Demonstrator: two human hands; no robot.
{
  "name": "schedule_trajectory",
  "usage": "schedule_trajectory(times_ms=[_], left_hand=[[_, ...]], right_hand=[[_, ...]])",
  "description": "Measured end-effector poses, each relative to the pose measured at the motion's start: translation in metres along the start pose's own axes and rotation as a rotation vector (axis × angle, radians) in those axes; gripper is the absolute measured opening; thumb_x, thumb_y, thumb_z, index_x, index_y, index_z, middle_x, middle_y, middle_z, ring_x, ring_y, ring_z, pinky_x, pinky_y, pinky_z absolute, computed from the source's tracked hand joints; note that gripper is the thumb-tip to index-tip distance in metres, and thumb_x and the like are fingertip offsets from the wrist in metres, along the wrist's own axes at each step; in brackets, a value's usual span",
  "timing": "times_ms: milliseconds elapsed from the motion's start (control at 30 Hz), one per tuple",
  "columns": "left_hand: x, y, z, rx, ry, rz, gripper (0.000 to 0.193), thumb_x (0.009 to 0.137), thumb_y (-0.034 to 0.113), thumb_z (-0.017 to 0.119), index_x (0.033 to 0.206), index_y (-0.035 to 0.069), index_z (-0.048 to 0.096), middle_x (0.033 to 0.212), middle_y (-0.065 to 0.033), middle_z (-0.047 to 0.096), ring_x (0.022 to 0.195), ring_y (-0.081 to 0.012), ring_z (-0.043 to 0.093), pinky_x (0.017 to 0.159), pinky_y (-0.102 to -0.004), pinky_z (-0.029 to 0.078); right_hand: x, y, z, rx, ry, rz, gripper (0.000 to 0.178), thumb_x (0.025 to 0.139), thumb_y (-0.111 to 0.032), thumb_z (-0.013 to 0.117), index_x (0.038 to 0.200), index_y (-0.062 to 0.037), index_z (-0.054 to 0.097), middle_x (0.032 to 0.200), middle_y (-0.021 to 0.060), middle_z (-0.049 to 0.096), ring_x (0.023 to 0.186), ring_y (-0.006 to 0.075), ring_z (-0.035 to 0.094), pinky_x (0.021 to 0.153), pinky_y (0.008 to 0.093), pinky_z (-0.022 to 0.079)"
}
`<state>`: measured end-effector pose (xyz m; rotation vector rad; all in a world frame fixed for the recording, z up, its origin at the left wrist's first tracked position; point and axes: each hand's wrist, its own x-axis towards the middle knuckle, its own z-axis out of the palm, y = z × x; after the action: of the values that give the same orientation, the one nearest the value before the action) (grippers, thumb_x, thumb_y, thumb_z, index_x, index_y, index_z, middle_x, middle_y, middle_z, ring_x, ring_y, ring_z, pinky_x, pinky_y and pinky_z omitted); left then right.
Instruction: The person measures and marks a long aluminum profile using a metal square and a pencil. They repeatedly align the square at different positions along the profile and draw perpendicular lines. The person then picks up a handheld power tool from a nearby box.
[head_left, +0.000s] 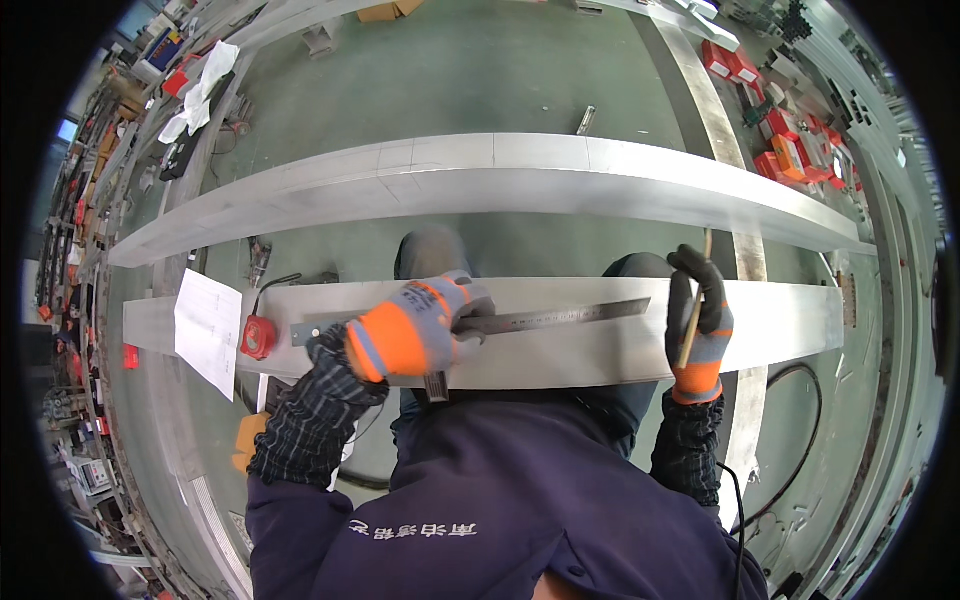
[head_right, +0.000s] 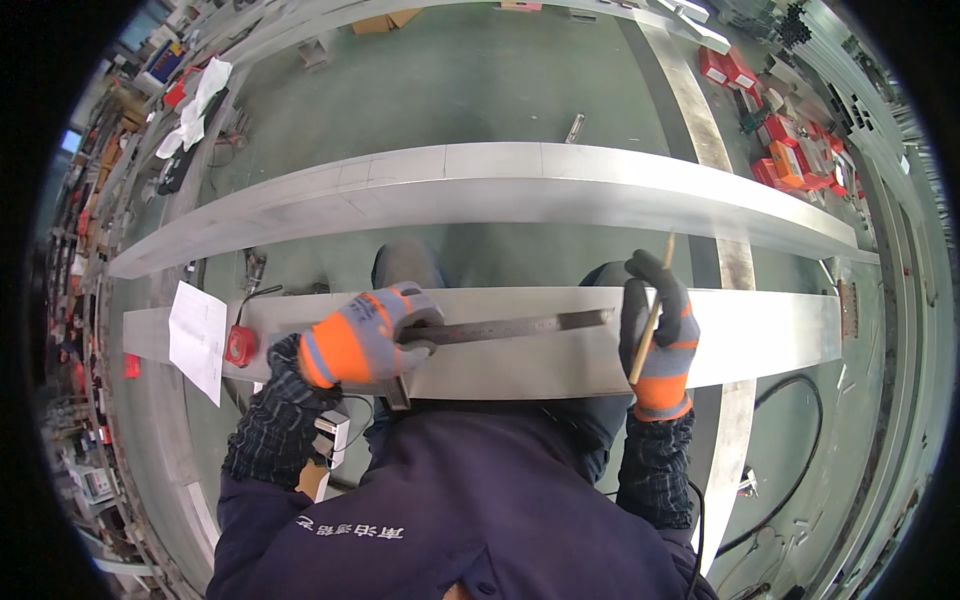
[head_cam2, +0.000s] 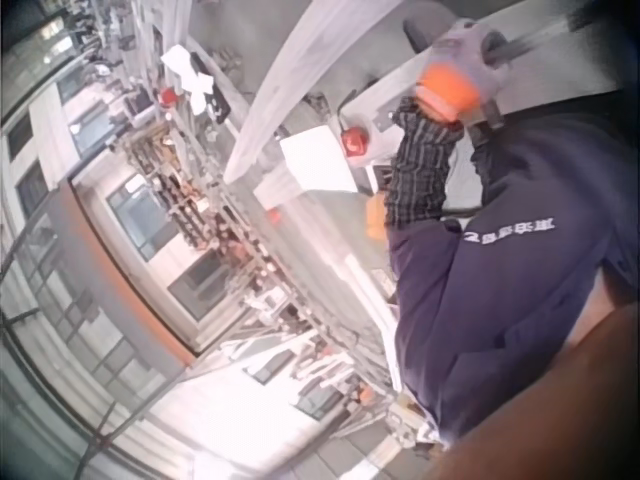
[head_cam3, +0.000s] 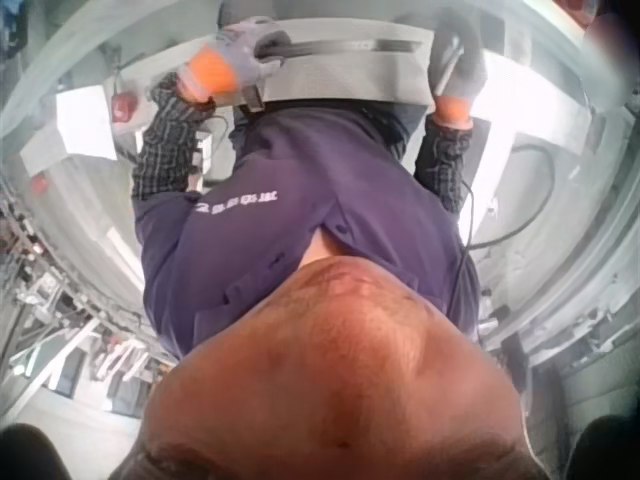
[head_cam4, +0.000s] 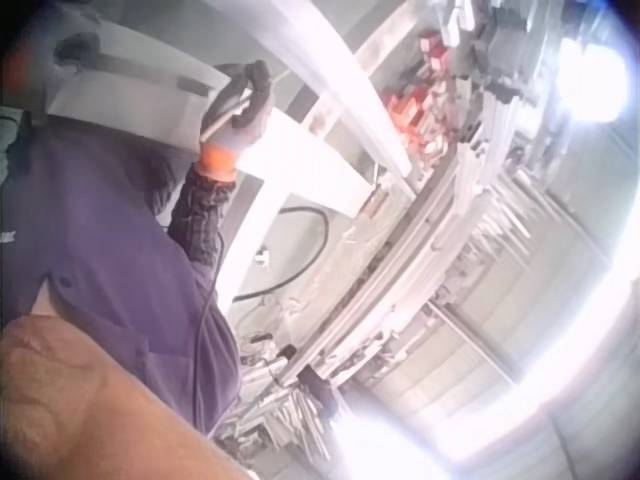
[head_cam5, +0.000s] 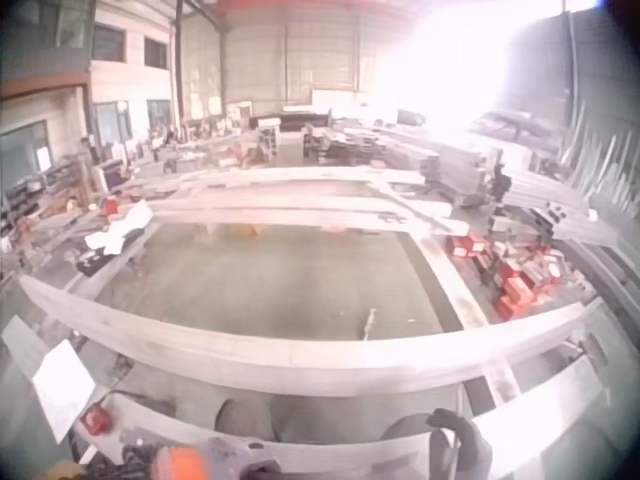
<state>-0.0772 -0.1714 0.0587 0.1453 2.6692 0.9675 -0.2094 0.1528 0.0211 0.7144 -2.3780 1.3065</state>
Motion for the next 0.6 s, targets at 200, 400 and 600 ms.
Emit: schedule_trajectory(times_ms=[200, 400, 600], left_hand=[[-0.014, 0.019, -0.044, -0.77, 0.204, -0.221, 0.028, 0.092, 0.009, 0.074, 0.117, 0.001, 0.064, 0.098, -0.0074, 0.07, 0.086, -0.0155, 0.066, 0.078, -0.0316, 0.055], [0.001, 0.027, 0.018, -1.091, 0.286, -0.202, 0.042, 0.094, 0.012, 0.073, 0.127, -0.003, 0.051, 0.102, -0.0126, 0.069, 0.082, -0.0187, 0.069, 0.075, -0.0346, 0.058], [-0.001, 0.041, 0.059, -1.235, 0.332, -0.211, 0.043, 0.095, 0.011, 0.073, 0.13, -0.004, 0.051, 0.103, -0.0129, 0.069, 0.088, -0.0194, 0.069, 0.079, -0.0359, 0.059]], right_hand=[[0.025, 0.003, -0.015, 0.116, 0.171, -0.046, 0.029, 0.109, -0.006, 0.052, 0.135, 0.0016, 0.061, 0.125, 0.0179, 0.072, 0.117, 0.0244, 0.07, 0.106, 0.0371, 0.053], [0.069, -0.024, -0.003, 0.103, 0.041, -0.224, 0.034, 0.096, 0.005, 0.065, 0.13, -0.0016, 0.065, 0.116, 0.0156, 0.075, 0.111, 0.0265, 0.073, 0.099, 0.0373, 0.055], [0.116, -0.031, 0.048, 0.164, -0.238, -0.389, 0.038, 0.09, -0.007, 0.075, 0.127, -0.003, 0.067, 0.118, 0.0168, 0.072, 0.112, 0.0376, 0.066, 0.102, 0.0435, 0.052]])
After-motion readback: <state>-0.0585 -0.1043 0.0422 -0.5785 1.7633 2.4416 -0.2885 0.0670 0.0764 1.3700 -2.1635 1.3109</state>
